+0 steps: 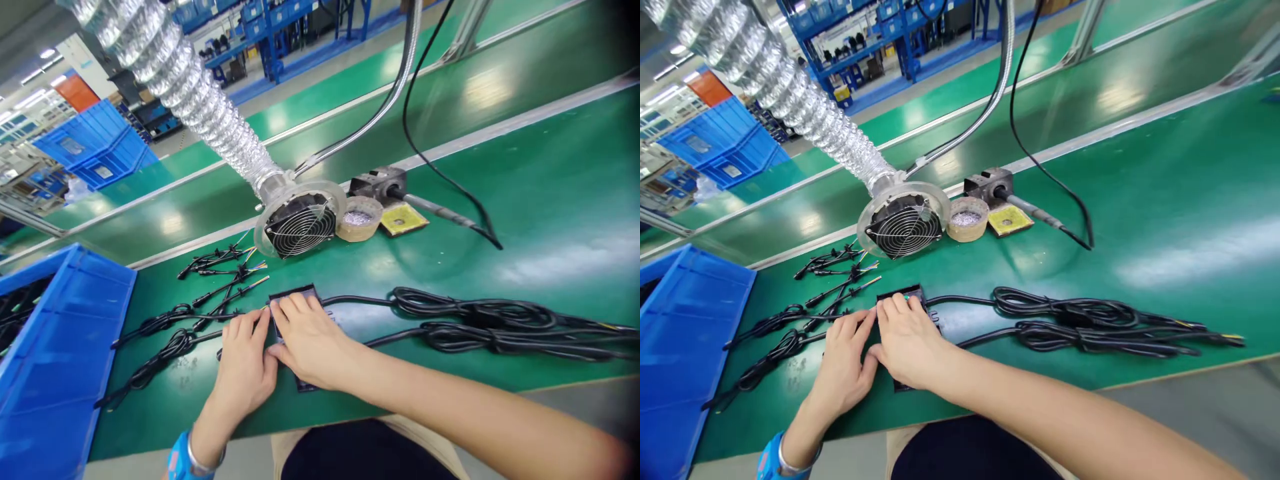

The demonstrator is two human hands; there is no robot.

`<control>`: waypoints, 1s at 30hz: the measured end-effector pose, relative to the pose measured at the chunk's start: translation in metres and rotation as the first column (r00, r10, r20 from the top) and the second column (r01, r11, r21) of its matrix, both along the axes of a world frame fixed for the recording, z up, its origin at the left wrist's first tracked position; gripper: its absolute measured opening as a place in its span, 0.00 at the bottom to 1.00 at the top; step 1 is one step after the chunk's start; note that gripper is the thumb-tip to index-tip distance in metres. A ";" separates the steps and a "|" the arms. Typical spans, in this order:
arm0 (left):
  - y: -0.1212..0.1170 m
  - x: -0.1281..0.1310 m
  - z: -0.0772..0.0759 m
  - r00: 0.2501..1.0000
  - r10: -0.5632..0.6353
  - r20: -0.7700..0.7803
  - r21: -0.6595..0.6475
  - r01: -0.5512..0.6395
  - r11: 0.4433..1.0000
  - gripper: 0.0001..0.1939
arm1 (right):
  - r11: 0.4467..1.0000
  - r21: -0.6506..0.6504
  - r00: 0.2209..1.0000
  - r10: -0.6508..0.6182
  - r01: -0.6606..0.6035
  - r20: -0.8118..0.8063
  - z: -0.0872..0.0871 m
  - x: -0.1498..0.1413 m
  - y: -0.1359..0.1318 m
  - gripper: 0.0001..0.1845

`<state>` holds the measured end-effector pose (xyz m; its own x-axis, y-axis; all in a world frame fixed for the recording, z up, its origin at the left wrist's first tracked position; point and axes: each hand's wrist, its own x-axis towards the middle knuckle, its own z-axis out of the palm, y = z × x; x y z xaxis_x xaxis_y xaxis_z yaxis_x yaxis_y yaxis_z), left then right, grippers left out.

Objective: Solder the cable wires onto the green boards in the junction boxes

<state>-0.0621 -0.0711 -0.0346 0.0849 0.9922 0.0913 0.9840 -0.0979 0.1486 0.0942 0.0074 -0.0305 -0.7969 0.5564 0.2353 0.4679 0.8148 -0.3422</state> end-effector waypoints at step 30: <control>-0.063 0.035 -0.009 0.995 -0.010 0.095 -0.073 0.017 0.997 0.50 | 0.936 -0.100 0.897 -0.288 0.338 0.337 -0.025 0.212 0.060 0.25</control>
